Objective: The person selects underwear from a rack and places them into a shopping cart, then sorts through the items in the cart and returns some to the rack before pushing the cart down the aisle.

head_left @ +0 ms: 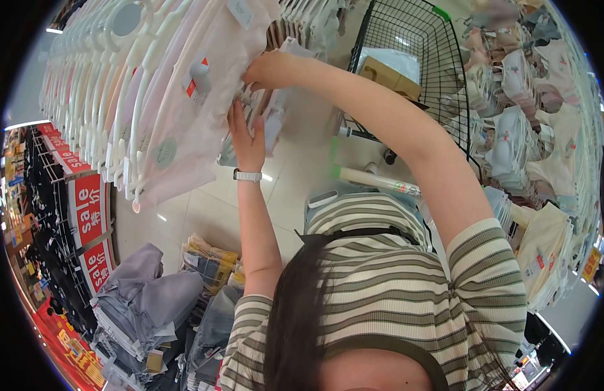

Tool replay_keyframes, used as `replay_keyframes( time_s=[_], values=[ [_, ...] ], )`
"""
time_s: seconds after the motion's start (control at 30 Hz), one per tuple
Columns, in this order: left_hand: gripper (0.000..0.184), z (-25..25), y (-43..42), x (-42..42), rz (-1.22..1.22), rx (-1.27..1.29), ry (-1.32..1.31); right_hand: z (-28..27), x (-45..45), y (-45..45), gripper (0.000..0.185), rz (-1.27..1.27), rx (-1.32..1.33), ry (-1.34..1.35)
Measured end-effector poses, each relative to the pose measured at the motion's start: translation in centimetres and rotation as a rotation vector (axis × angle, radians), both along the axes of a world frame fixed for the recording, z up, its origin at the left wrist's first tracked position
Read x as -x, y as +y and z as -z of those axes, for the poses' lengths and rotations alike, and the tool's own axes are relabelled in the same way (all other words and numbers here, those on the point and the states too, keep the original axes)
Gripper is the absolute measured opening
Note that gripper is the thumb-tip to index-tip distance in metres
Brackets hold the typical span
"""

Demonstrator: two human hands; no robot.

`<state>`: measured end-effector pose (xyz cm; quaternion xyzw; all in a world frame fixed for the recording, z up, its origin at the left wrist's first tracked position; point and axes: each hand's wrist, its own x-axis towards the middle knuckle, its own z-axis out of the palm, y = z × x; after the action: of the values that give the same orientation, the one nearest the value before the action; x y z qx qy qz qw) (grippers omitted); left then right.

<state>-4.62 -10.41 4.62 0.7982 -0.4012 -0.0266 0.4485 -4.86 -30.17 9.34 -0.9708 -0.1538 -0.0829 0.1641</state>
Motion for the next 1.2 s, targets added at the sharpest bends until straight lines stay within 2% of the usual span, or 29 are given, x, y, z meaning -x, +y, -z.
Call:
replay_keyframes(
  time_s=[0.13, 0.2, 0.23, 0.3, 0.4, 0.53, 0.6, 0.7, 1.2],
  values=[
    [0.054, 1.1, -0.4, 0.4, -0.074, 0.143, -0.053, 0.9, -1.4, 1.0, 0.016, -0.069, -0.048, 0.080],
    [0.044, 1.1, -0.3, 0.6, -0.317, 0.108, 0.039, 1.6, -1.5, 1.3, 0.015, -0.053, -0.012, 0.057],
    [0.044, 1.3, -0.2, 0.4, -0.315, 0.107, 0.040, 2.0, -1.3, 1.3, 0.015, -0.051, -0.012, 0.058],
    [0.030, 1.6, 0.2, -0.5, -0.403, 0.017, -0.009, 2.6, -1.1, 1.4, 0.014, 0.010, -0.021, 0.149],
    [0.021, 1.8, -0.1, -1.5, -0.368, 0.099, -0.015, 3.5, -1.1, 1.5, 0.014, -0.015, -0.077, 0.149],
    [0.019, 1.4, -0.2, -2.2, -0.376, 0.003, -0.139, 3.9, -0.8, 1.6, 0.017, -0.032, -0.137, 0.105],
    [0.018, 1.1, -0.4, -2.2, -0.382, -0.041, -0.140, 3.8, -0.7, 1.7, 0.018, 0.032, -0.166, 0.209],
    [0.016, 1.4, -1.0, -2.4, -0.376, 0.057, -0.121, 4.0, -0.6, 1.5, 0.019, 0.044, -0.254, 0.210],
    [0.021, 1.4, -0.6, -2.6, -0.313, 0.007, -0.137, 5.1, -0.7, 1.8, 0.020, 0.105, -0.362, 0.177]
  ],
)
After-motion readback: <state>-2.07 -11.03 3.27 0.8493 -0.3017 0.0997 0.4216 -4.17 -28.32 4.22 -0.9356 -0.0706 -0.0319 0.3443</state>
